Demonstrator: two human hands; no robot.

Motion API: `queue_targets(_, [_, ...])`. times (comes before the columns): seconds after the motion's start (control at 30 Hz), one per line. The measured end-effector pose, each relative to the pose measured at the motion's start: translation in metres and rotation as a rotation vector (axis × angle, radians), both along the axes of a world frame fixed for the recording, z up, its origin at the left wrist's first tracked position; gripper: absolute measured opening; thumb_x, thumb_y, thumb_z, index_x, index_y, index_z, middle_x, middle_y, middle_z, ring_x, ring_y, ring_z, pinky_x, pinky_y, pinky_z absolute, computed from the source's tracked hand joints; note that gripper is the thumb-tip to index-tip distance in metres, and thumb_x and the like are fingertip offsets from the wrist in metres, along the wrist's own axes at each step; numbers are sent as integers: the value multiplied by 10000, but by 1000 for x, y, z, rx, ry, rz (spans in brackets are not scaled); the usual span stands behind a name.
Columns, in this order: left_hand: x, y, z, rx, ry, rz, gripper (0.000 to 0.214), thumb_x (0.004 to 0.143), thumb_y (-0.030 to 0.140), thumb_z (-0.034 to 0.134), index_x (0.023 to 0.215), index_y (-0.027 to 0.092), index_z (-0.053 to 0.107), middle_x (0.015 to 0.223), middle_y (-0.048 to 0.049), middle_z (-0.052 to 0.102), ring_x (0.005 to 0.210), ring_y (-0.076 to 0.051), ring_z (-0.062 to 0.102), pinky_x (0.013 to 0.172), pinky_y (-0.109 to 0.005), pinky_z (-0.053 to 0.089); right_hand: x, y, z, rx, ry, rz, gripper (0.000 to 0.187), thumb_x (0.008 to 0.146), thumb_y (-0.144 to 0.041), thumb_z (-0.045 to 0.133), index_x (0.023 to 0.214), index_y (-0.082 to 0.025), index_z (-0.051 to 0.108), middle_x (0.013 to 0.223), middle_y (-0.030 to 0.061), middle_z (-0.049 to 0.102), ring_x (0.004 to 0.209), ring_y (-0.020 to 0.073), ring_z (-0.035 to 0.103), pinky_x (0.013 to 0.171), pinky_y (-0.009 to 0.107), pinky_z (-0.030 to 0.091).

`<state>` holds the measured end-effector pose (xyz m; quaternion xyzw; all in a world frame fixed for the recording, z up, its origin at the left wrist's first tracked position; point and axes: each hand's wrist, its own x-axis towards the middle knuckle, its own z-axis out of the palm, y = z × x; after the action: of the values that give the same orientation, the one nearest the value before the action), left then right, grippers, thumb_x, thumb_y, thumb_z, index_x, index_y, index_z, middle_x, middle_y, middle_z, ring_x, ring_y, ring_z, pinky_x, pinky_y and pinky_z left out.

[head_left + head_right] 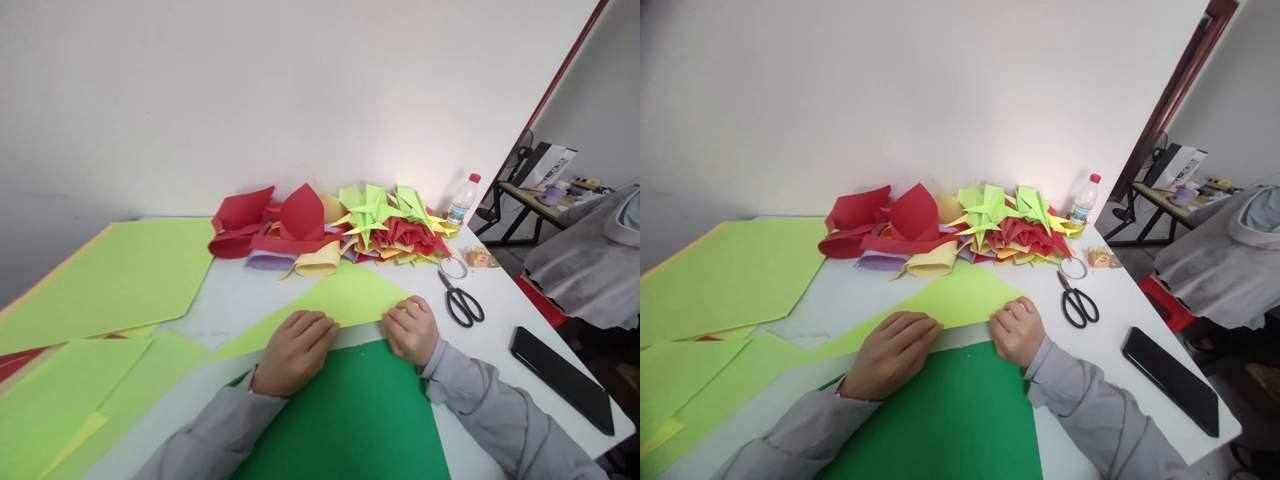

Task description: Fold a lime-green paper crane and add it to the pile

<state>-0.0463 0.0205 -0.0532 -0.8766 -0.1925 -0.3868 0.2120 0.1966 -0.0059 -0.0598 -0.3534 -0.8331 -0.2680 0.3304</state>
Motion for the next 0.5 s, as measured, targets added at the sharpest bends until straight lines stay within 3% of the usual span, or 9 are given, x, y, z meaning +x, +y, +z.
queue_targets(0.5, [-2,0,-2,3,9,-19,141,804,63,543,888,140,627,783,-61,677,759,-193,615,695,-343,489,27,3,-1,-8,29,-79,129,785,-104,550,685,-172,592,651,28,617,729,174,529,703,347,375])
